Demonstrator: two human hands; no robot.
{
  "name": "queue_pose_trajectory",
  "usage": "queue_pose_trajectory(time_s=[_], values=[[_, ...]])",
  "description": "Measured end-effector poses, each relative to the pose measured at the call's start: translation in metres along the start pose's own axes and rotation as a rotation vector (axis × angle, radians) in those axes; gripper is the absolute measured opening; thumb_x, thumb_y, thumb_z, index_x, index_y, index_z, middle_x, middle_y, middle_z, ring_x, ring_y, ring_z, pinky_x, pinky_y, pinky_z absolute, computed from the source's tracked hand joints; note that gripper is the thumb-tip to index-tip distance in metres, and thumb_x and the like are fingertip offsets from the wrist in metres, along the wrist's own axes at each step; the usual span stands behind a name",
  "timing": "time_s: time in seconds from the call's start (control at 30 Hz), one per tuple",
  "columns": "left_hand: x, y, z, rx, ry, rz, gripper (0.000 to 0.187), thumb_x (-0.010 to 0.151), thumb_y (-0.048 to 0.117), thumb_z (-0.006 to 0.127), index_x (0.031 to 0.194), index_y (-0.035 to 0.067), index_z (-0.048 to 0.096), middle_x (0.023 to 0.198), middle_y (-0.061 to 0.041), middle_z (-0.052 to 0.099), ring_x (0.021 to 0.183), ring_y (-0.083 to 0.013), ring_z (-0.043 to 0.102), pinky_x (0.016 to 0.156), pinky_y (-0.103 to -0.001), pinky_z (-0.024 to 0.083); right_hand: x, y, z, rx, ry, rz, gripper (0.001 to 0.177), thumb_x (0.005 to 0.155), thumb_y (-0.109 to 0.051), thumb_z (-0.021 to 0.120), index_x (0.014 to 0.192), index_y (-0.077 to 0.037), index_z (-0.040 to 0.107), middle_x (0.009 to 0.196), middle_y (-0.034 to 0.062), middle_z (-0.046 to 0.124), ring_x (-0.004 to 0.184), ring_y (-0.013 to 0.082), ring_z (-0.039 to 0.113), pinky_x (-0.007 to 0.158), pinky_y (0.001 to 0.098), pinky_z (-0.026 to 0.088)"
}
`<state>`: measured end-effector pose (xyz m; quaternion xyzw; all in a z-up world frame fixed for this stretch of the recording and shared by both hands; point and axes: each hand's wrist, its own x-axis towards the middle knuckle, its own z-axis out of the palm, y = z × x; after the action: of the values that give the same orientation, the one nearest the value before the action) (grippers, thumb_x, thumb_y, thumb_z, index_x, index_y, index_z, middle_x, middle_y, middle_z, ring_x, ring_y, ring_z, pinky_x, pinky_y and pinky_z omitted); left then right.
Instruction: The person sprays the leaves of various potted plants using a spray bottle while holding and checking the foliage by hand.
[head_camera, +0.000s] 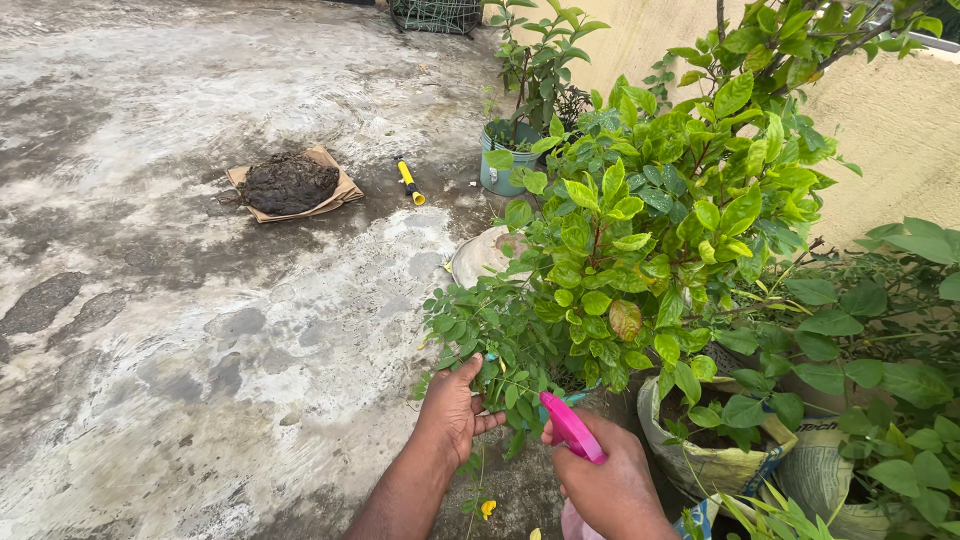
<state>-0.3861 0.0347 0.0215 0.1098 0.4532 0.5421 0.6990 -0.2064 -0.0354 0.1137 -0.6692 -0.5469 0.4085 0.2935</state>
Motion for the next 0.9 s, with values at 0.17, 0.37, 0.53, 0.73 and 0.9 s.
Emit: queue_pose_trajectory(time_s=[0.17, 0.37, 0.53, 0.73, 0.9], values=[[-0.003, 0.001, 0.0, -0.002, 0.01, -0.001, 0.038, 0.095, 0.037, 0.062, 0.122, 0.01, 0.061, 0.107, -0.008, 0.071, 0.088, -0.0245, 0.072, 0.072, -0.047, 0.061, 0.004, 0.0, 0.001, -0.233, 0.045, -0.107, 0.016, 0.076, -0.008, 0.071, 0.089, -0.006, 0.08, 0.076, 0.006, 0.079, 0.07, 0.0131, 0.069, 0.068, 0.0292, 0.056], [-0.006, 0.005, -0.002, -0.001, 0.027, -0.019, 0.037, 0.097, 0.035, 0.06, 0.122, 0.009, 0.058, 0.106, -0.009, 0.072, 0.089, -0.0259, 0.074, 0.077, -0.05, 0.065, 0.004, 0.012, 0.006, -0.061, -0.038, -0.249, 0.031, 0.07, -0.006, 0.067, 0.099, -0.012, 0.078, 0.079, 0.0049, 0.081, 0.076, 0.0146, 0.078, 0.076, 0.0315, 0.059], [-0.013, 0.009, -0.009, 0.001, -0.031, -0.02, 0.043, 0.096, 0.037, 0.058, 0.127, 0.007, 0.056, 0.108, -0.012, 0.073, 0.09, -0.0278, 0.074, 0.08, -0.052, 0.063, -0.002, 0.034, 0.004, -0.306, -0.197, -0.157, 0.026, 0.076, -0.014, 0.074, 0.102, -0.012, 0.079, 0.079, 0.0071, 0.079, 0.075, 0.0144, 0.079, 0.079, 0.0299, 0.061], [-0.02, 0.016, -0.007, -0.046, -0.048, -0.053, 0.047, 0.097, 0.037, 0.058, 0.132, 0.006, 0.054, 0.114, -0.015, 0.073, 0.095, -0.0305, 0.075, 0.088, -0.054, 0.063, 0.006, 0.067, -0.022, -0.154, -0.106, -0.396, 0.023, 0.072, -0.007, 0.073, 0.094, -0.009, 0.08, 0.081, 0.0044, 0.077, 0.073, 0.0126, 0.078, 0.072, 0.0305, 0.06], [-0.016, 0.013, -0.007, -0.067, -0.055, -0.077, 0.05, 0.094, 0.039, 0.061, 0.131, 0.008, 0.055, 0.113, -0.015, 0.072, 0.095, -0.0303, 0.073, 0.088, -0.051, 0.059, -0.002, 0.058, -0.042, 0.044, -0.027, 0.151, 0.023, 0.078, -0.007, 0.071, 0.099, -0.011, 0.078, 0.077, 0.0063, 0.077, 0.051, 0.0162, 0.06, 0.053, 0.0347, 0.052]])
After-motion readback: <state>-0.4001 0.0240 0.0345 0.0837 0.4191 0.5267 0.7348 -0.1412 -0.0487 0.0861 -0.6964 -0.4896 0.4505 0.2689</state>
